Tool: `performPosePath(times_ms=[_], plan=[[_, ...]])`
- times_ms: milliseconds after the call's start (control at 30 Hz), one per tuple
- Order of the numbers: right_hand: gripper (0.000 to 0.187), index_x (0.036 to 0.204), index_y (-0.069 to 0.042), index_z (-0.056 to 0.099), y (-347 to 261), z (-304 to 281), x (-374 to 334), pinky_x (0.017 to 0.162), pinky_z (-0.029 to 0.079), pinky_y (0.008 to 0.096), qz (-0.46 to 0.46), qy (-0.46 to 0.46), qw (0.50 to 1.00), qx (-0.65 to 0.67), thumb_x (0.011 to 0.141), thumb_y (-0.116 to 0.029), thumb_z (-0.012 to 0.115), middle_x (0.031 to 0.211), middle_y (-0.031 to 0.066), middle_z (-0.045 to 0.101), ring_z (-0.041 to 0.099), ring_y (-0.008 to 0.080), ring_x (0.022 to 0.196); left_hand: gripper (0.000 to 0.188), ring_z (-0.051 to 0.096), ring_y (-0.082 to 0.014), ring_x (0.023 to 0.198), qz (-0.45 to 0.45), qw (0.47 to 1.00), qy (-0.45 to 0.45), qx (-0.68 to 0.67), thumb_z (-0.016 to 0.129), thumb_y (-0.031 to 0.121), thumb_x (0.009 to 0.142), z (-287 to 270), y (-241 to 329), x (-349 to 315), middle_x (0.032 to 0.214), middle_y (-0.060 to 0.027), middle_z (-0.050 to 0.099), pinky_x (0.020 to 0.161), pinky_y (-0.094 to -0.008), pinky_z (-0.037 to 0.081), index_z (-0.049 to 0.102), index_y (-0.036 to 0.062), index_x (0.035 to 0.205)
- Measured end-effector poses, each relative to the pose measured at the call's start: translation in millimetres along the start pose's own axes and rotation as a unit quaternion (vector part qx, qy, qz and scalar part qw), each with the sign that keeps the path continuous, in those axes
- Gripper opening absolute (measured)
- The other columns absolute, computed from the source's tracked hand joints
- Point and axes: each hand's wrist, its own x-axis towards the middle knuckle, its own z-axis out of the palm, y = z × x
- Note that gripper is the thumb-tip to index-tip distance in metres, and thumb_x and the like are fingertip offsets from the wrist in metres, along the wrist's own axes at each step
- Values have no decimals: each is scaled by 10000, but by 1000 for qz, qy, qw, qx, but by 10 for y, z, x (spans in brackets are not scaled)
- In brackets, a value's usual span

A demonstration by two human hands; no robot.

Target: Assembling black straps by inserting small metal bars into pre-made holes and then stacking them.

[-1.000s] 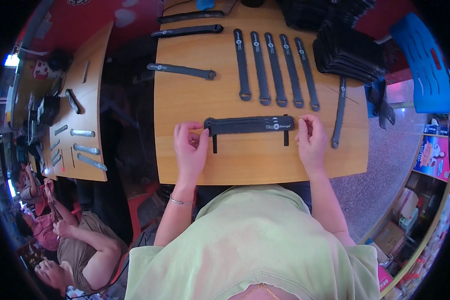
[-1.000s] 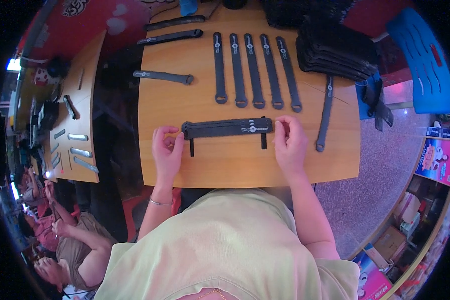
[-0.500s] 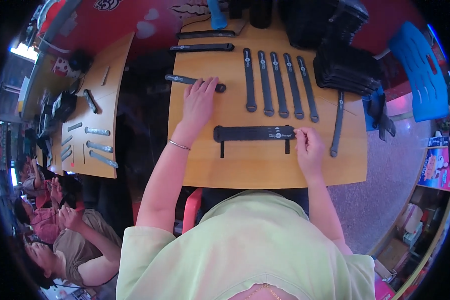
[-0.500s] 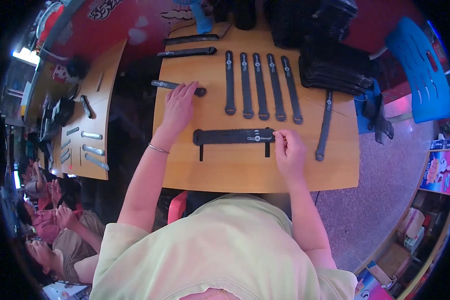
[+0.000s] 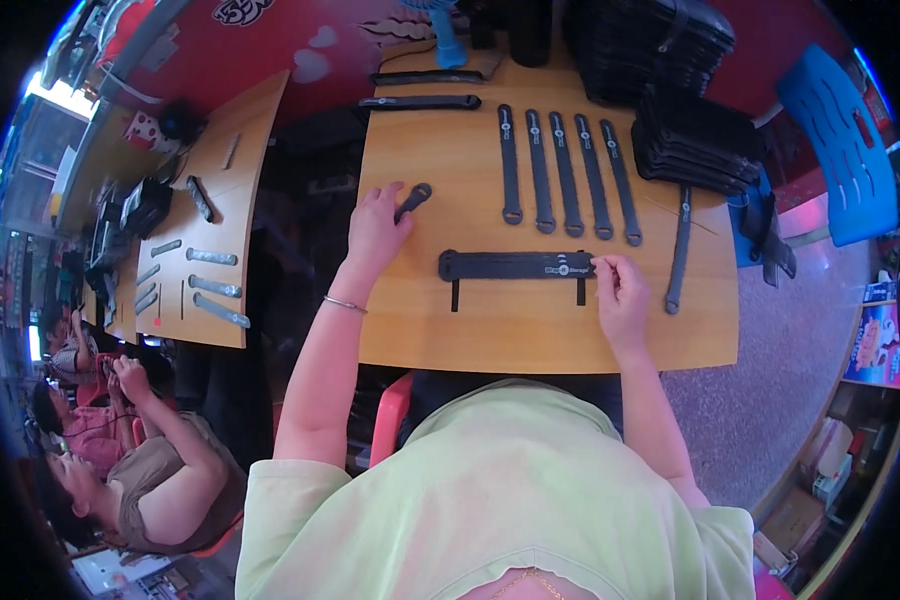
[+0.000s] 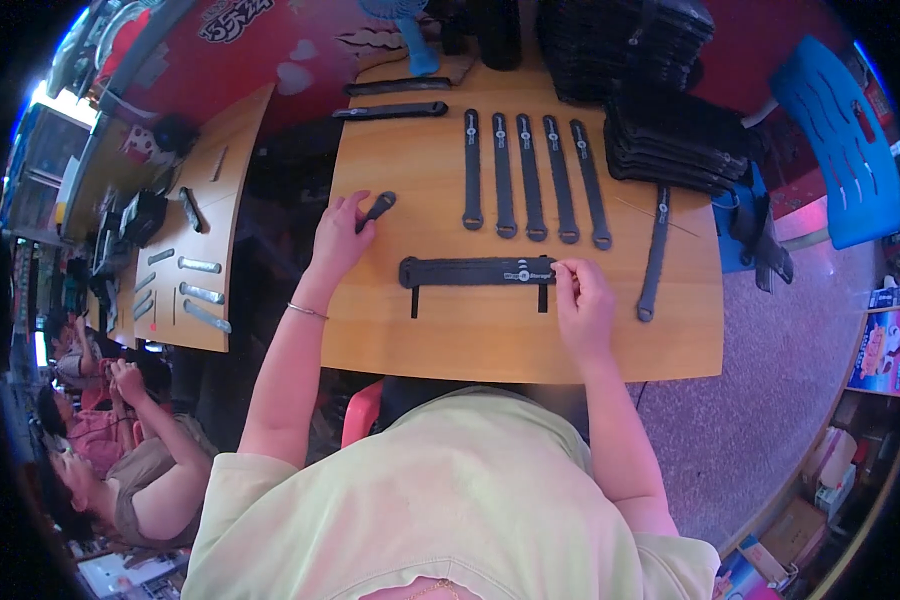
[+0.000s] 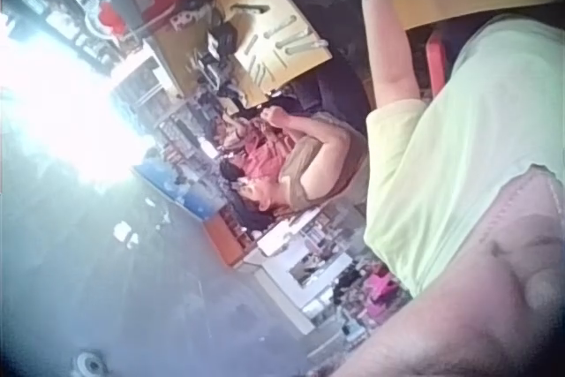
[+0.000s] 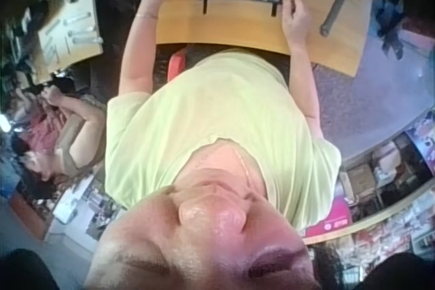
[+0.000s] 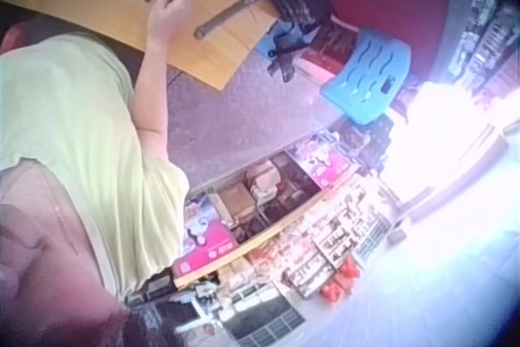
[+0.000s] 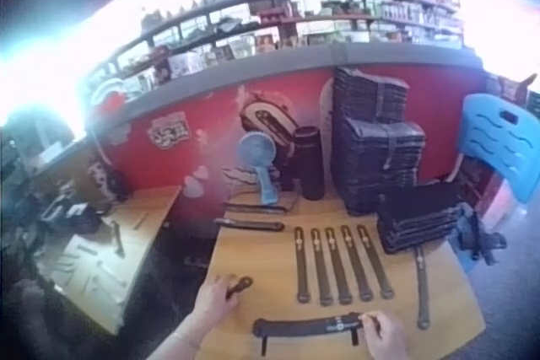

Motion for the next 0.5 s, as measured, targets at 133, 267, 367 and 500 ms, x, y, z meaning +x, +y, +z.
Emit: performPosePath(times_ms=[133,267,367,500], plan=[[102,882,6,610,-6,-4,-33,533,407,243,41,9,998,54,903,-87,575,754,55,573,513,105,589,316,584,-314,759,-72,997,2,-20,629,70,723,-35,12,-77,791,-120,587,692,-402,485,583,47,1035],[134,1000,-15,619,-14,-58,-71,582,433,231,7,-5,999,34,904,-100,583,841,56,612,542,88,660,273,591,-227,697,-101,994,-5,-48,648,55,751,-311,212,-198,777,-83,587,660,-317,486,567,41,1012],[367,1220,-52,542,-485,5,-74,705,477,248,104,-103,974,170,869,-115,631,1039,95,611,584,132,870,192,570,-104,700,-124,957,20,-262,640,25,809,-629,511,-315,778,-19,574,646,-223,456,553,30,981],[668,1383,-81,382,-971,261,-75,880,474,310,-133,-230,958,109,803,-161,704,1286,128,494,454,209,1218,140,556,-42,741,-93,861,28,-500,589,-13,868,-883,976,-483,848,26,567,606,-188,452,534,23,991]])
